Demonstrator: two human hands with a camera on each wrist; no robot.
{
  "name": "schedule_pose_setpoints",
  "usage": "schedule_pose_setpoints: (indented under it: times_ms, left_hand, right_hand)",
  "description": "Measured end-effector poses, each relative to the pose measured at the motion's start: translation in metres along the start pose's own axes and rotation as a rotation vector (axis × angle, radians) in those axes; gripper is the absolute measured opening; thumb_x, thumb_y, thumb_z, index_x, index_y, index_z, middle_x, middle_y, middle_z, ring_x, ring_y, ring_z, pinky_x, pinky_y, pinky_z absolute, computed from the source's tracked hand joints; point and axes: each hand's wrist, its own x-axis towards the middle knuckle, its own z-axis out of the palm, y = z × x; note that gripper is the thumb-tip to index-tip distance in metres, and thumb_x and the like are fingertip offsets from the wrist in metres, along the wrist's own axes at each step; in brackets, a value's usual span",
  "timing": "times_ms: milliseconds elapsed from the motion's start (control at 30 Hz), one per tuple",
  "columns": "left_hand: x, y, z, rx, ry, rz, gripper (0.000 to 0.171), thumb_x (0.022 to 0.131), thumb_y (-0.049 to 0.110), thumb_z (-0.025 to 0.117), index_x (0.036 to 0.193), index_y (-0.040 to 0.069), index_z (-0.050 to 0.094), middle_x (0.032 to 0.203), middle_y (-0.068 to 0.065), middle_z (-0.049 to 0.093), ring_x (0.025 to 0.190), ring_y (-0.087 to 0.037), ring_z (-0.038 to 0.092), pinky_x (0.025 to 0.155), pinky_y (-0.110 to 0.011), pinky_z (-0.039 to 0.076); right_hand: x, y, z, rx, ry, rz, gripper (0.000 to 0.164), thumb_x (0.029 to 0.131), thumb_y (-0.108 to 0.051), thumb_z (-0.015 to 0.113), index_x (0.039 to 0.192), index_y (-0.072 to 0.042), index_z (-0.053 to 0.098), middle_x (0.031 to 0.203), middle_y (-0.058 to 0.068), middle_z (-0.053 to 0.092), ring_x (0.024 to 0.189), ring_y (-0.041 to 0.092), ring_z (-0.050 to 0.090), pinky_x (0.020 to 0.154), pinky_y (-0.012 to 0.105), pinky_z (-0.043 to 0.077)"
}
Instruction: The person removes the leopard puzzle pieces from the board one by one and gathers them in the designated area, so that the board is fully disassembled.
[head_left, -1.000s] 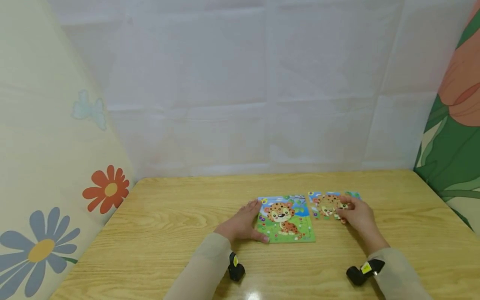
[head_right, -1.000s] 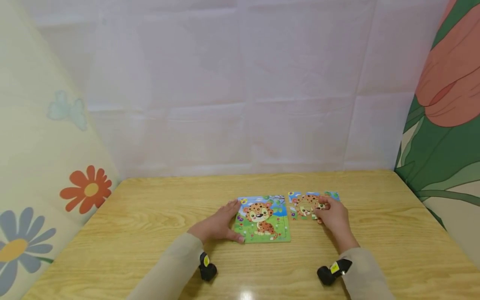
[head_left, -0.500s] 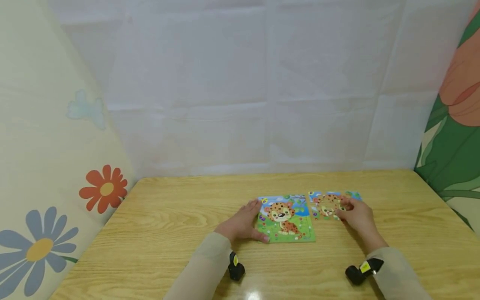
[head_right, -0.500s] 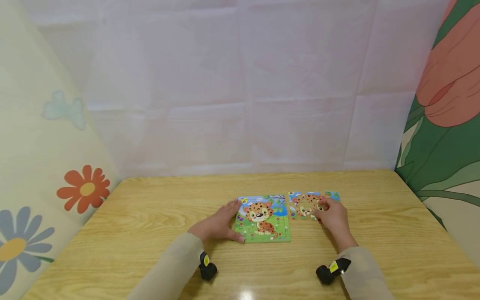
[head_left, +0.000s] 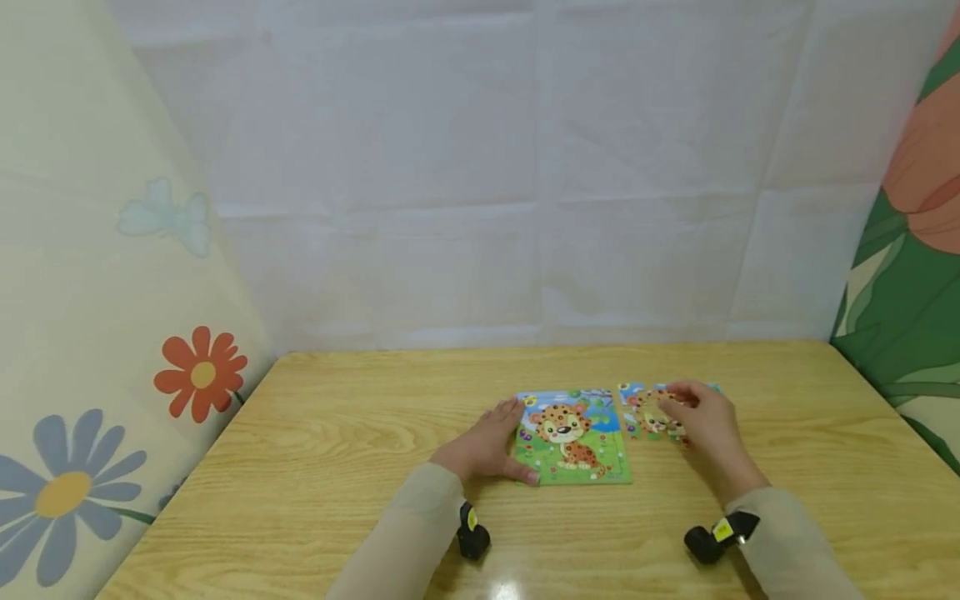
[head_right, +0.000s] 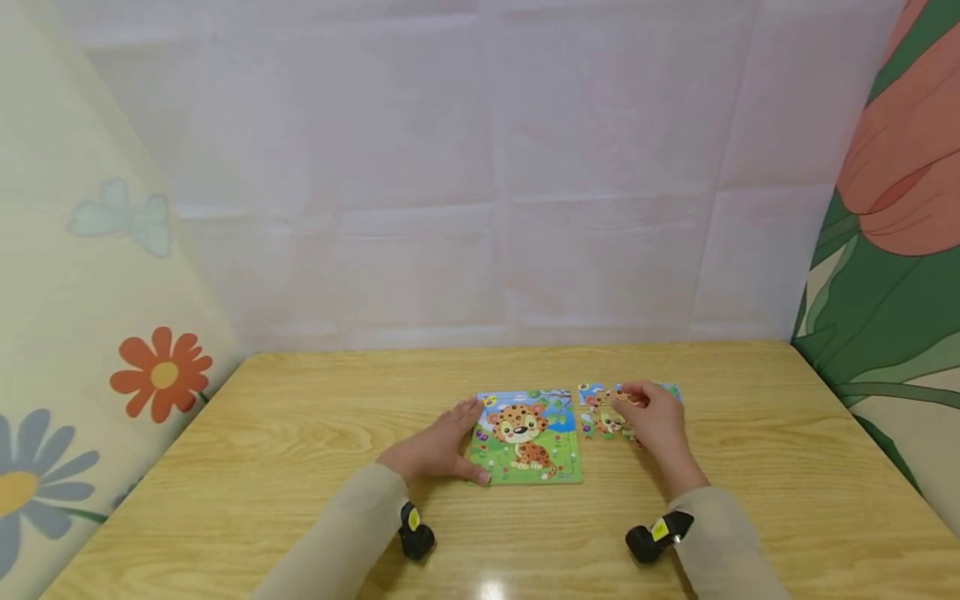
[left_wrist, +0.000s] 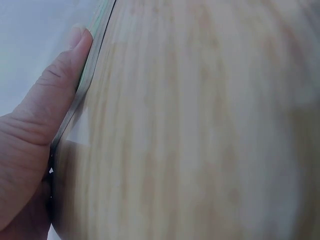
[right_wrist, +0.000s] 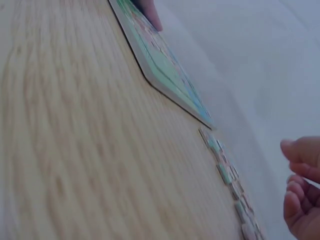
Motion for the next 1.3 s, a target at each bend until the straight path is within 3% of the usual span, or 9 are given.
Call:
schedule_pose_setpoints:
  times_ms: [200,433,667,800,933,1100,1300]
  left_hand:
    - [0.002,-0.002,0.001,0.005,0.005,0.0,0.115,0.067,0.051,0.076,0.148,0.001,0.012,0.155,-0.015,0.008,0.143,-0.029,0.007,0.116,-0.043,0.009]
    - [0.002,-0.003,0.002,0.016,0.008,0.001,0.115,0.067,0.052,0.076,0.148,0.001,0.012,0.155,-0.015,0.009,0.143,-0.028,0.008,0.116,-0.043,0.01]
    - [0.002,-0.001,0.001,0.017,0.011,0.0,0.115,0.067,0.052,0.076,0.148,0.0,0.012,0.155,-0.015,0.009,0.143,-0.028,0.008,0.116,-0.043,0.01]
    - [0.001,-0.001,0.002,0.015,0.013,0.0,0.115,0.067,0.052,0.076,0.148,0.001,0.012,0.155,-0.015,0.009,0.143,-0.028,0.007,0.116,-0.043,0.01]
    - [0.001,-0.002,0.002,0.017,0.018,0.006,0.115,0.067,0.052,0.076,0.148,0.001,0.012,0.154,-0.015,0.01,0.143,-0.028,0.008,0.116,-0.043,0.01]
    - [0.001,-0.003,0.002,0.02,0.018,0.007,0.115,0.067,0.053,0.076,0.148,0.001,0.012,0.154,-0.015,0.009,0.143,-0.028,0.008,0.116,-0.043,0.01]
    - [-0.002,-0.002,0.0,0.012,0.01,-0.003,0.115,0.067,0.054,0.075,0.148,0.001,0.012,0.155,-0.015,0.009,0.143,-0.027,0.007,0.116,-0.043,0.009]
  right_hand:
    - [0.001,-0.009,0.009,0.015,-0.018,-0.124,0.038,0.089,-0.023,0.062,0.116,0.004,0.058,0.103,0.018,0.061,0.091,0.024,0.056,0.071,0.026,0.048]
    - [0.0,-0.013,0.027,0.065,-0.102,-0.191,0.038,0.088,-0.021,0.064,0.117,0.003,0.058,0.102,0.016,0.062,0.093,0.024,0.057,0.073,0.028,0.051]
    - [-0.004,-0.015,0.049,0.178,-0.218,-0.088,0.042,0.088,-0.023,0.064,0.125,-0.006,0.055,0.12,0.014,0.054,0.109,0.028,0.052,0.091,0.041,0.048]
    - [-0.008,-0.019,0.057,0.152,-0.236,-0.088,0.043,0.086,-0.026,0.066,0.126,-0.012,0.056,0.121,0.01,0.054,0.111,0.028,0.052,0.093,0.042,0.048]
    - [-0.008,-0.021,0.061,0.083,-0.242,-0.199,0.042,0.087,-0.022,0.066,0.124,-0.007,0.057,0.124,0.015,0.054,0.112,0.033,0.053,0.093,0.043,0.048]
    - [-0.006,-0.021,0.064,-0.037,-0.251,-0.408,0.039,0.085,-0.016,0.067,0.12,-0.001,0.06,0.125,0.021,0.055,0.116,0.04,0.05,0.097,0.052,0.043]
    - [-0.009,-0.023,0.065,-0.121,-0.284,-0.458,0.041,0.083,-0.017,0.069,0.121,-0.004,0.06,0.129,0.021,0.053,0.12,0.041,0.047,0.1,0.057,0.037]
